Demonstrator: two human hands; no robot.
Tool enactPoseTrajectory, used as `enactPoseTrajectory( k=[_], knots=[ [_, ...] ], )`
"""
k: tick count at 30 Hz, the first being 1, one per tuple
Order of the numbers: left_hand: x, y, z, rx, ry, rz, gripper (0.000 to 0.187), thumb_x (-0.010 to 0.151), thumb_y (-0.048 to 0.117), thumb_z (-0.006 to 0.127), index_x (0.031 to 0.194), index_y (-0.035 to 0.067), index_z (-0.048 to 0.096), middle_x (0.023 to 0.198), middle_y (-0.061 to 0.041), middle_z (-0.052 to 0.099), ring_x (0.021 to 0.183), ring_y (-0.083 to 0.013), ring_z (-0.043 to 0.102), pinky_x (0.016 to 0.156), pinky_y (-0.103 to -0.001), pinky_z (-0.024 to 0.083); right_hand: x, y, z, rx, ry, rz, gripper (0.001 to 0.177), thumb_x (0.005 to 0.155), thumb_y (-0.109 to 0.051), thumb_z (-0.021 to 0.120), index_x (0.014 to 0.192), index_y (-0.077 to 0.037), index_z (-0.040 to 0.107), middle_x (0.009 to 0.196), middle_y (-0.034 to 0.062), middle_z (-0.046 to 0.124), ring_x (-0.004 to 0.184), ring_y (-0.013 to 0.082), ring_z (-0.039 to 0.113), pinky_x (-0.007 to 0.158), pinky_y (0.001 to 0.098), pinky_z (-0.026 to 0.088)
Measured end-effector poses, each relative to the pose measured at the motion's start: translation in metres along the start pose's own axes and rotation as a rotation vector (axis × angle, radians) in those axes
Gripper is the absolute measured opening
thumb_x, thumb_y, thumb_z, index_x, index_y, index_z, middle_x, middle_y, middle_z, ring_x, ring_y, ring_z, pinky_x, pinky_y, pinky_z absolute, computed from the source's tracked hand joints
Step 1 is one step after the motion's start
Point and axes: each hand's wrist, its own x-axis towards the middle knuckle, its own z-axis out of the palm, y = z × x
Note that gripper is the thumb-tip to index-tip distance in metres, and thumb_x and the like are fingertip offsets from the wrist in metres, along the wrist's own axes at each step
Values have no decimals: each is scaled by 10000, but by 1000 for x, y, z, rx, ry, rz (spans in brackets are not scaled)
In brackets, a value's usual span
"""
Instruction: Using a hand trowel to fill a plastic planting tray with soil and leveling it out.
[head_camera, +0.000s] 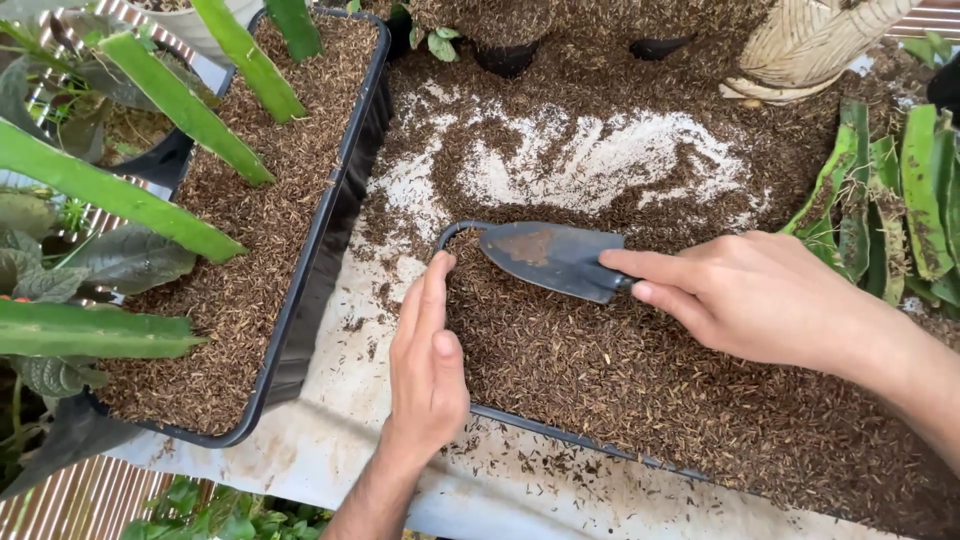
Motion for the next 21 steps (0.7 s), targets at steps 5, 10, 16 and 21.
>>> enactPoseTrajectory(
  k=[5,10,16,21],
  knots=[
    [0,-3,1,8,16,17,707,964,523,63,1345,-37,266,1326,-251,433,1231,-314,472,1037,-405,397,8,6,19,-71,40,-86,432,872,-436,378,1297,-374,419,876,31,724,252,128,462,240,265,274],
    [0,-3,0,13,1,24,685,969,510,64,1361,-24,241,1344,-237,424,1249,-312,459,1048,-412,385,-4,13,24,-129,8,-47,454,866,-454,376,1319,-422,355,919,8,717,235,86,344,236,230,262],
    [-1,-3,0,24,5,16,673,966,499,76,1366,-15,245,1339,-223,434,1243,-296,462,1041,-393,381,-25,26,17,-86,-2,4,456,843,-490,357,1294,-436,400,843,-33,734,303,138,414,295,277,297],
    [-1,0,3,32,2,31,694,968,524,57,1359,-14,255,1307,-234,462,1200,-292,499,1000,-395,433,-46,40,28,-153,21,85,491,799,-502,382,1290,-516,373,711,-155,712,391,96,642,319,287,474]
  ],
)
